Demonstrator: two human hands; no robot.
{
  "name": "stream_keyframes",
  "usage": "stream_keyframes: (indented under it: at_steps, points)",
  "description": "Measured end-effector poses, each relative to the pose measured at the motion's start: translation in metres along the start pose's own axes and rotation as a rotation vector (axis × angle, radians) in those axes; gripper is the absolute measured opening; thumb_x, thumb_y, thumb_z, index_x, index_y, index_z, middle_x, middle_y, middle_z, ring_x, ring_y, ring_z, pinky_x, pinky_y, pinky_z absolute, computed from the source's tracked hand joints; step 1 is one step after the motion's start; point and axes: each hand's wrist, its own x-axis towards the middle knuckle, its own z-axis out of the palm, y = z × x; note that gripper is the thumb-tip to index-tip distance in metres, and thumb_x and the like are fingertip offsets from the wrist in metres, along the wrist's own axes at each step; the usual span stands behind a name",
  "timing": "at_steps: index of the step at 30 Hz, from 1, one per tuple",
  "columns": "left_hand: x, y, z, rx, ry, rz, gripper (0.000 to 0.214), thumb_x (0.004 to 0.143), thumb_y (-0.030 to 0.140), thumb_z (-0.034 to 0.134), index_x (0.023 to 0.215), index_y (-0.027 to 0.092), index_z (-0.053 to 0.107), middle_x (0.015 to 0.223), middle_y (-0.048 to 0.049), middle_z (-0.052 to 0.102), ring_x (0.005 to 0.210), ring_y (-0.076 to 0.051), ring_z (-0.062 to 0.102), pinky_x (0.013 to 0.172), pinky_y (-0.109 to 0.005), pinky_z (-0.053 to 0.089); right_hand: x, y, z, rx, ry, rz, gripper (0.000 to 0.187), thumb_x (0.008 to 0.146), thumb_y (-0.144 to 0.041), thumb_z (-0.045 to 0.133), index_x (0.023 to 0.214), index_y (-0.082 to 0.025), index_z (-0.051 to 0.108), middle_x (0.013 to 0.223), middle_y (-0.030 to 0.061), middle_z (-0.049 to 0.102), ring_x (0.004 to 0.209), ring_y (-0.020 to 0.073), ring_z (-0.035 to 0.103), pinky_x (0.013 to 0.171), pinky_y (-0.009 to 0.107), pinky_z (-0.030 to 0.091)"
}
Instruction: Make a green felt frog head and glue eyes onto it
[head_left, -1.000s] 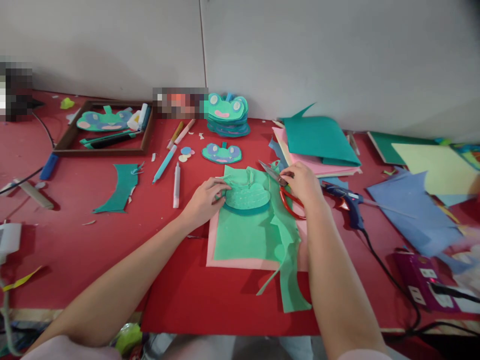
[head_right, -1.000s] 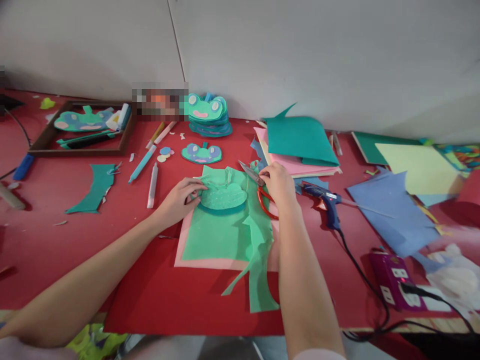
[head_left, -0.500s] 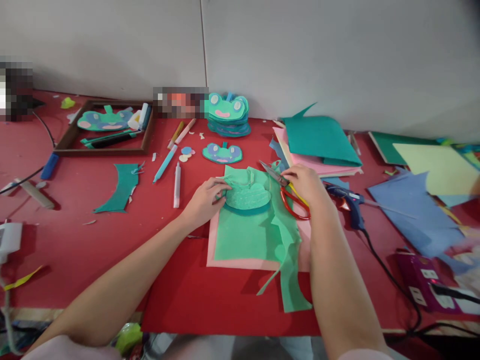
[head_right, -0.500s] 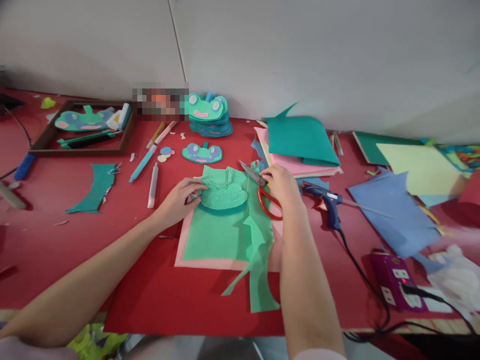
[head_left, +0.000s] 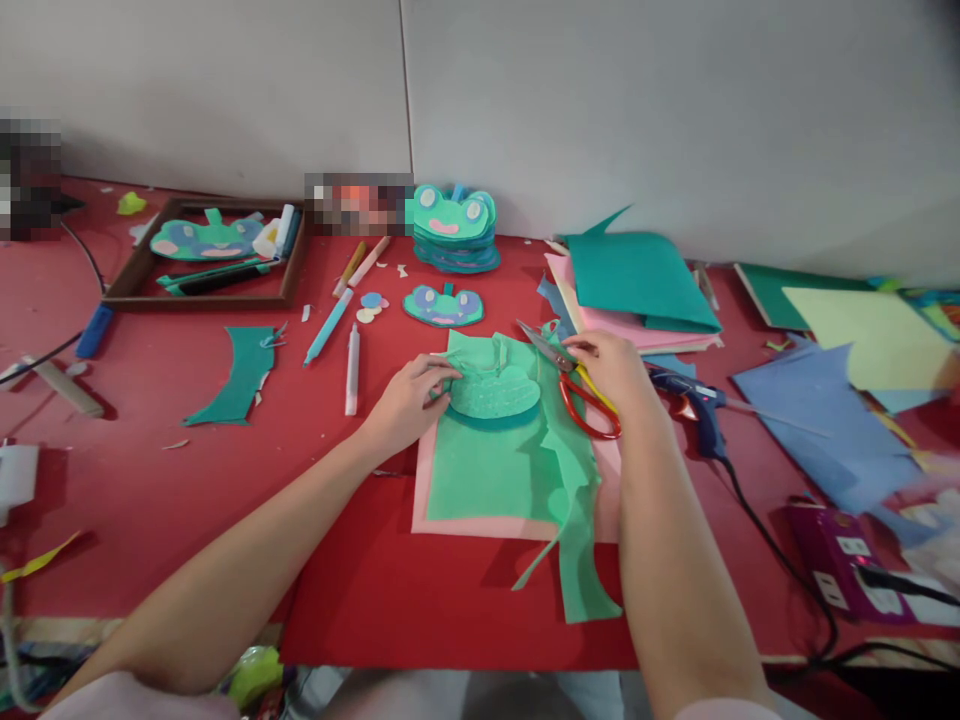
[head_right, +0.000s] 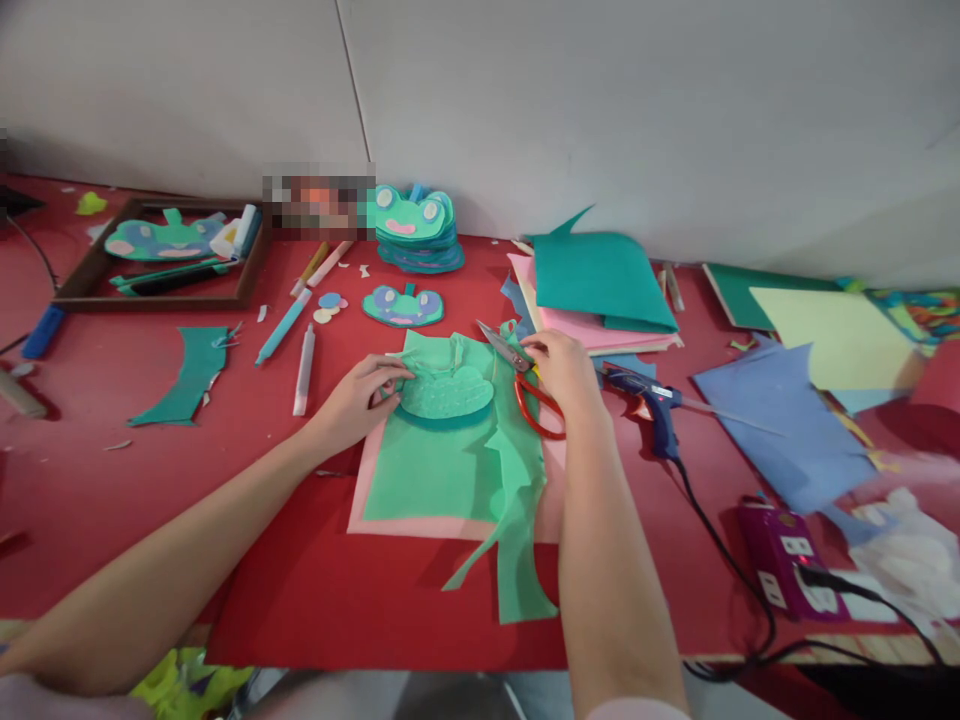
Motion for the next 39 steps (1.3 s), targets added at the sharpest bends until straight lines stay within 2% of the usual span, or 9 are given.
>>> stream_keyframes:
  at_steps: [7, 12, 16, 21, 24, 29, 35, 39]
  points:
    - [0.000, 0.001, 0.000, 0.002, 0.002, -0.005, 0.028, 0.077, 0.009, 0.051, 0.101, 0.019, 0.059, 0.108, -0.0075, 0.053, 0.080, -0.013, 0.053, 0.076, -0.031, 0.048, 0.001, 0.004, 0.004, 0.069, 0.010, 0.025, 0.015, 0.075, -0.021, 0.054, 0.084, -0.021, 0.066, 0.084, 0.0039, 0.068, 0.077, 0.0182, 0.061, 0.073, 0.032, 0.046]
    - [0.001, 0.004, -0.002, 0.007, -0.001, -0.004, 0.027, 0.077, 0.008, 0.052, 0.101, 0.017, 0.059, 0.107, -0.0079, 0.053, 0.080, -0.013, 0.052, 0.079, -0.032, 0.047, 0.001, 0.000, 0.002, 0.033, 0.056, -0.007, 0.015, 0.080, -0.021, 0.048, 0.084, -0.019, 0.063, 0.088, 0.0066, 0.066, 0.081, 0.0195, 0.060, 0.075, 0.033, 0.045]
    - [0.001, 0.003, -0.001, -0.004, 0.007, 0.004, 0.028, 0.076, 0.007, 0.051, 0.101, 0.018, 0.059, 0.106, -0.0078, 0.053, 0.081, -0.013, 0.052, 0.082, -0.034, 0.046, -0.007, -0.022, -0.007, 0.094, 0.091, -0.074, 0.019, 0.086, -0.025, 0.039, 0.093, -0.020, 0.057, 0.092, 0.0071, 0.064, 0.084, 0.0188, 0.059, 0.074, 0.031, 0.044]
    - [-0.001, 0.000, 0.001, -0.022, 0.017, 0.003, 0.028, 0.077, 0.008, 0.051, 0.102, 0.019, 0.059, 0.108, -0.0083, 0.052, 0.080, -0.013, 0.053, 0.080, -0.034, 0.047, -0.028, -0.056, -0.010, 0.165, 0.064, -0.118, 0.020, 0.087, -0.030, 0.041, 0.090, -0.021, 0.058, 0.091, 0.0059, 0.064, 0.082, 0.0175, 0.059, 0.073, 0.028, 0.043]
    - [-0.001, 0.001, 0.000, -0.020, 0.016, 0.006, 0.028, 0.077, 0.009, 0.051, 0.102, 0.018, 0.059, 0.108, -0.0085, 0.052, 0.081, -0.014, 0.053, 0.080, -0.034, 0.047, -0.042, -0.061, -0.003, 0.138, 0.073, -0.038, 0.025, 0.087, -0.034, 0.040, 0.083, -0.020, 0.060, 0.084, 0.0064, 0.064, 0.075, 0.0181, 0.059, 0.071, 0.030, 0.043]
    - [0.001, 0.003, -0.001, 0.004, 0.014, 0.013, 0.027, 0.077, 0.008, 0.051, 0.100, 0.019, 0.059, 0.107, -0.0083, 0.053, 0.085, -0.015, 0.054, 0.082, -0.035, 0.046, -0.059, -0.055, 0.010, 0.140, -0.018, 0.121, 0.025, 0.084, -0.034, 0.042, 0.073, -0.021, 0.060, 0.071, 0.0065, 0.064, 0.071, 0.0214, 0.059, 0.067, 0.033, 0.043]
    - [0.001, 0.001, 0.001, -0.003, 0.011, 0.003, 0.028, 0.076, 0.007, 0.051, 0.101, 0.019, 0.059, 0.107, -0.0077, 0.053, 0.091, -0.016, 0.054, 0.085, -0.037, 0.046, -0.067, -0.052, 0.019, 0.294, -0.049, 0.259, 0.022, 0.082, -0.037, 0.044, 0.082, -0.021, 0.060, 0.066, 0.0047, 0.062, 0.054, 0.0190, 0.056, 0.058, 0.034, 0.044]
    - [0.001, -0.001, 0.001, -0.009, 0.009, 0.011, 0.029, 0.076, 0.007, 0.051, 0.102, 0.020, 0.058, 0.107, -0.0075, 0.054, 0.093, -0.017, 0.054, 0.086, -0.038, 0.045, -0.068, -0.053, 0.020, 0.343, -0.012, 0.297, 0.025, 0.083, -0.039, 0.042, 0.086, -0.021, 0.058, 0.074, 0.0062, 0.062, 0.047, 0.0160, 0.054, 0.049, 0.032, 0.044]
